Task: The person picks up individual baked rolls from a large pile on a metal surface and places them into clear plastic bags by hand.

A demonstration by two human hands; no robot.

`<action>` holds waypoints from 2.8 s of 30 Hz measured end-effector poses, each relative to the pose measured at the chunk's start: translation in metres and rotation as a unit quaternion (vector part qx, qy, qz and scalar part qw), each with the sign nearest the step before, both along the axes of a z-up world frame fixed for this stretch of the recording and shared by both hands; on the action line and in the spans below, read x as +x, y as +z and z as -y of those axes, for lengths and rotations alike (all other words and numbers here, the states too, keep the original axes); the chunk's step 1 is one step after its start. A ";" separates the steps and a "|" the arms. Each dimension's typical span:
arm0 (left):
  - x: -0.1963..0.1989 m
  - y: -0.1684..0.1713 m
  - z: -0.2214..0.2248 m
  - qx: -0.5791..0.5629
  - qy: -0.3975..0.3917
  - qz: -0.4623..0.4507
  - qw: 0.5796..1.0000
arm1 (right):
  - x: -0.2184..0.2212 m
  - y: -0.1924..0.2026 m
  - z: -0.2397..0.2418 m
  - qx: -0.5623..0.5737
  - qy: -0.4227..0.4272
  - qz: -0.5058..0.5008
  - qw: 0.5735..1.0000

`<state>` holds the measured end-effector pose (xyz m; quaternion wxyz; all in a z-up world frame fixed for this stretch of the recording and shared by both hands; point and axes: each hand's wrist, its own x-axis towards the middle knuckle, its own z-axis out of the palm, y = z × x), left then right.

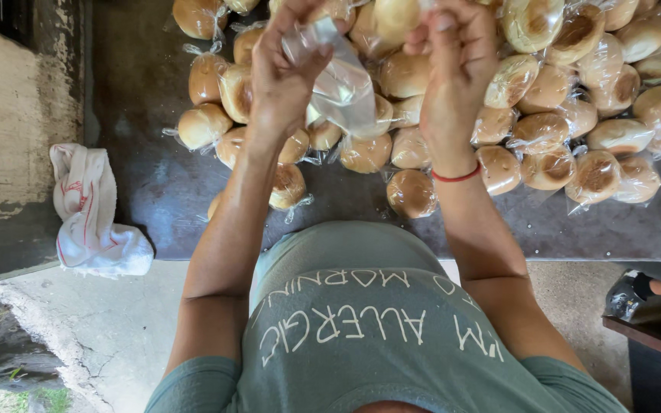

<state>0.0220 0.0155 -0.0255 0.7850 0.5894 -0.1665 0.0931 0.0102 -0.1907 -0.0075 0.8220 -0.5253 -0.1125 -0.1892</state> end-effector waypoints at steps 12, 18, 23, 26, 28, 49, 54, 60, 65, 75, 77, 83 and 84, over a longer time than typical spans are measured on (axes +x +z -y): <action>0.013 -0.020 0.005 -0.046 0.002 -0.087 0.995 | 0.010 -0.032 -0.010 -0.228 0.049 0.023 0.972; 0.031 -0.030 -0.019 0.064 -0.071 -0.114 0.989 | 0.026 -0.023 0.019 -0.308 0.140 -0.007 0.941; 0.041 -0.044 0.003 0.109 0.043 -0.108 0.987 | 0.035 -0.002 0.003 -0.527 -0.219 0.170 0.803; 0.027 -0.038 0.017 -0.134 -0.077 -0.169 0.973 | 0.024 0.004 -0.013 -0.462 -0.155 0.215 0.847; 0.022 -0.031 0.018 -0.187 -0.127 -0.238 0.945 | 0.029 0.003 -0.008 -0.395 -0.045 0.144 0.906; 0.041 0.018 -0.011 0.325 0.234 -0.007 0.916 | 0.466 -0.232 0.136 -0.326 -0.255 -0.431 0.802; 0.059 0.015 0.001 0.345 0.225 -0.045 0.910 | 0.416 -0.163 0.107 -0.267 -0.179 -0.332 0.887; 0.066 0.010 0.003 0.294 0.203 -0.099 0.929 | 0.256 -0.056 0.061 -0.082 0.230 -0.114 0.963; 0.039 0.026 0.033 0.345 0.174 0.044 0.921 | 0.088 -0.021 0.002 0.054 0.266 -0.122 0.955; -0.011 0.035 0.043 0.392 0.124 0.095 0.906 | 0.000 -0.013 -0.017 -0.551 -0.114 0.076 0.823; -0.013 0.026 0.049 0.443 0.108 0.124 0.881 | -0.002 -0.012 -0.013 -0.584 -0.075 -0.005 0.808; -0.011 0.034 0.021 0.384 0.030 0.203 0.900 | -0.019 0.003 -0.002 -0.575 0.017 0.019 0.818; -0.018 0.038 0.019 0.385 0.029 0.199 0.901 | -0.021 0.002 -0.004 -0.654 0.028 -0.062 0.753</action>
